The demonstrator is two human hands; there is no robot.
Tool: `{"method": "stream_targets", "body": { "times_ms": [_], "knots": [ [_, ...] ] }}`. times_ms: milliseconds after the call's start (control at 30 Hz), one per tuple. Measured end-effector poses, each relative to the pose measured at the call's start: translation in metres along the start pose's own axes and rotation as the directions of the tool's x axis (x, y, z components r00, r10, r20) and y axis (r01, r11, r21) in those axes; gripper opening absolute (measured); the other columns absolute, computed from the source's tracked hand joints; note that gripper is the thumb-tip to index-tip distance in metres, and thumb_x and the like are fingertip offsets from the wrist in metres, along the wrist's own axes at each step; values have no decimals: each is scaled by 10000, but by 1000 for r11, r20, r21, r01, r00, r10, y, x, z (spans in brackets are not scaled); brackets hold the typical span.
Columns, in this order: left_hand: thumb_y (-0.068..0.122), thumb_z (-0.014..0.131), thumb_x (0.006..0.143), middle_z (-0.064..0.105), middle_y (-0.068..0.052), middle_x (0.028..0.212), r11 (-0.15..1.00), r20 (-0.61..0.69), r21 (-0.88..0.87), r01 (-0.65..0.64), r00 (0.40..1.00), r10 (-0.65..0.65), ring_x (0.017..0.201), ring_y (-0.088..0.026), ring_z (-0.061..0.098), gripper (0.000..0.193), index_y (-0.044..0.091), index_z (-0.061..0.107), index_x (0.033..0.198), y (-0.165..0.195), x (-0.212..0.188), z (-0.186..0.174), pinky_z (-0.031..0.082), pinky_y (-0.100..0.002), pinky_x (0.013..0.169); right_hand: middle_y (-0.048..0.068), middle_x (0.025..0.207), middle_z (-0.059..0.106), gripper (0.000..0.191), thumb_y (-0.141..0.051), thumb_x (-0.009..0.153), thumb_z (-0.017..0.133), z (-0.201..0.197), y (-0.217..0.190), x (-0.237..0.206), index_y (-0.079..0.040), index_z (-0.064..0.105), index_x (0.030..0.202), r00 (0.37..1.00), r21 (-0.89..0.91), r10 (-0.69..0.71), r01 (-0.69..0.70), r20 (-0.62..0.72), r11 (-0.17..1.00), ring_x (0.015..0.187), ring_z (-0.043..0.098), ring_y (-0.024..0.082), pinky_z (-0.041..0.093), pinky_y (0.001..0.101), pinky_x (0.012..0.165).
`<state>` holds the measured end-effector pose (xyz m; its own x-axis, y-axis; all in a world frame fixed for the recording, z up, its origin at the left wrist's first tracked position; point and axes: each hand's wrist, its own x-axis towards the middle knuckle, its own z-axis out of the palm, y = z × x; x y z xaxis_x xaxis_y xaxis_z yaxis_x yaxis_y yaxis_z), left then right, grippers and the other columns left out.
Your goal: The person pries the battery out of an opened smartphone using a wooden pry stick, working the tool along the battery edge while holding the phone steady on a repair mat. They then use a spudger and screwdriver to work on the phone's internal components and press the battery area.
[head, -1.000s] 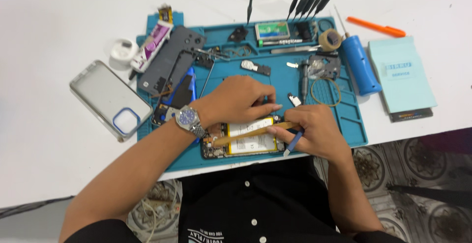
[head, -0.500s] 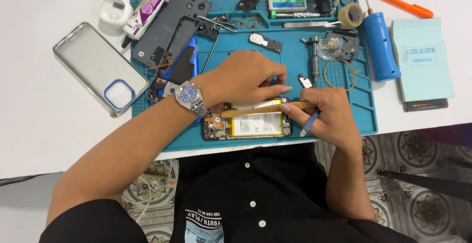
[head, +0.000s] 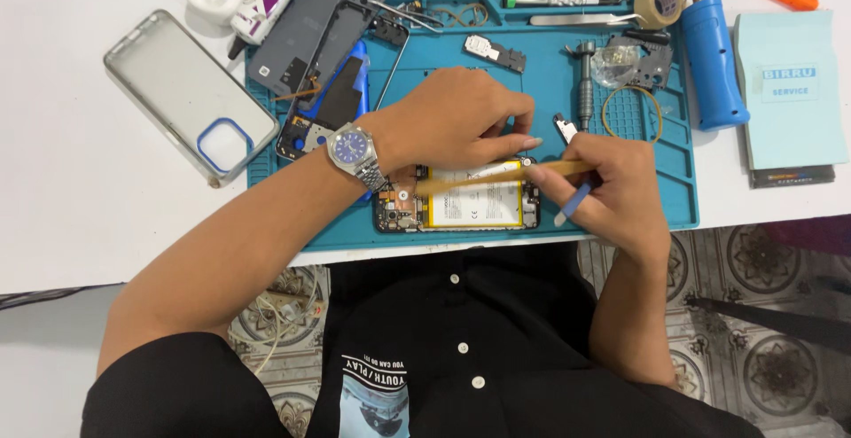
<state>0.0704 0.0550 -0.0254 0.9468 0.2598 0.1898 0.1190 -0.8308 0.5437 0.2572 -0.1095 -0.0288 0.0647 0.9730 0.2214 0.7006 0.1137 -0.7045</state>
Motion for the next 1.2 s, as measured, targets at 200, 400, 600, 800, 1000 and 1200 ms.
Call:
{"method": "stream_targets", "body": {
  "times_ms": [200, 400, 600, 800, 1000, 1200],
  "knots": [
    [402, 669, 935, 647, 12, 592, 998, -43, -14, -68, 997, 68, 548, -182, 634, 266, 141, 717, 914, -1, -1, -1, 452, -373, 506, 14, 640, 590, 291, -233, 893, 794, 3, -3, 2, -17, 601, 867, 998, 130, 0, 9, -70, 991, 549, 514, 66, 366, 264, 479],
    [441, 650, 956, 646, -1, 563, 999, 52, -24, 44, 998, -43, 507, -191, 614, 302, 153, 713, 888, 1, -1, -3, 442, -378, 517, 47, 577, 520, 352, -237, 784, 827, 0, 0, 3, -34, 558, 682, 987, -24, -162, 162, 22, 986, 495, 451, 147, 317, 320, 472],
    [433, 658, 936, 652, -9, 590, 1000, 6, -8, 12, 1000, -12, 529, -210, 621, 294, 150, 715, 887, 4, -2, -5, 446, -388, 512, 27, 577, 524, 339, -252, 814, 821, 2, 0, 3, -54, 578, 687, 997, 11, -63, 63, -50, 998, 487, 468, 125, 340, 310, 458],
    [443, 649, 937, 661, -9, 612, 999, 11, -40, 19, 1000, -19, 533, -207, 633, 300, 153, 710, 896, 6, -3, -6, 458, -383, 513, 49, 531, 493, 399, -258, 782, 837, 6, 3, 3, -34, 547, 624, 996, -16, -73, 72, -54, 997, 454, 435, 158, 308, 332, 441],
    [436, 648, 937, 673, -4, 622, 998, 8, -58, 8, 1000, -8, 543, -197, 640, 300, 145, 713, 904, 5, -4, -6, 454, -382, 506, 47, 487, 497, 438, -269, 767, 852, 4, 4, 5, -55, 530, 561, 989, -79, -139, 142, 41, 987, 428, 447, 161, 321, 338, 438],
    [446, 650, 920, 680, 1, 620, 998, 64, 5, 70, 995, -70, 557, -204, 655, 289, 164, 715, 919, 3, 1, -1, 470, -389, 529, 66, 554, 534, 373, -267, 809, 827, 6, 0, 3, -13, 574, 704, 988, -80, -29, 17, -152, 997, 450, 453, 164, 335, 336, 437]
  ]
}}
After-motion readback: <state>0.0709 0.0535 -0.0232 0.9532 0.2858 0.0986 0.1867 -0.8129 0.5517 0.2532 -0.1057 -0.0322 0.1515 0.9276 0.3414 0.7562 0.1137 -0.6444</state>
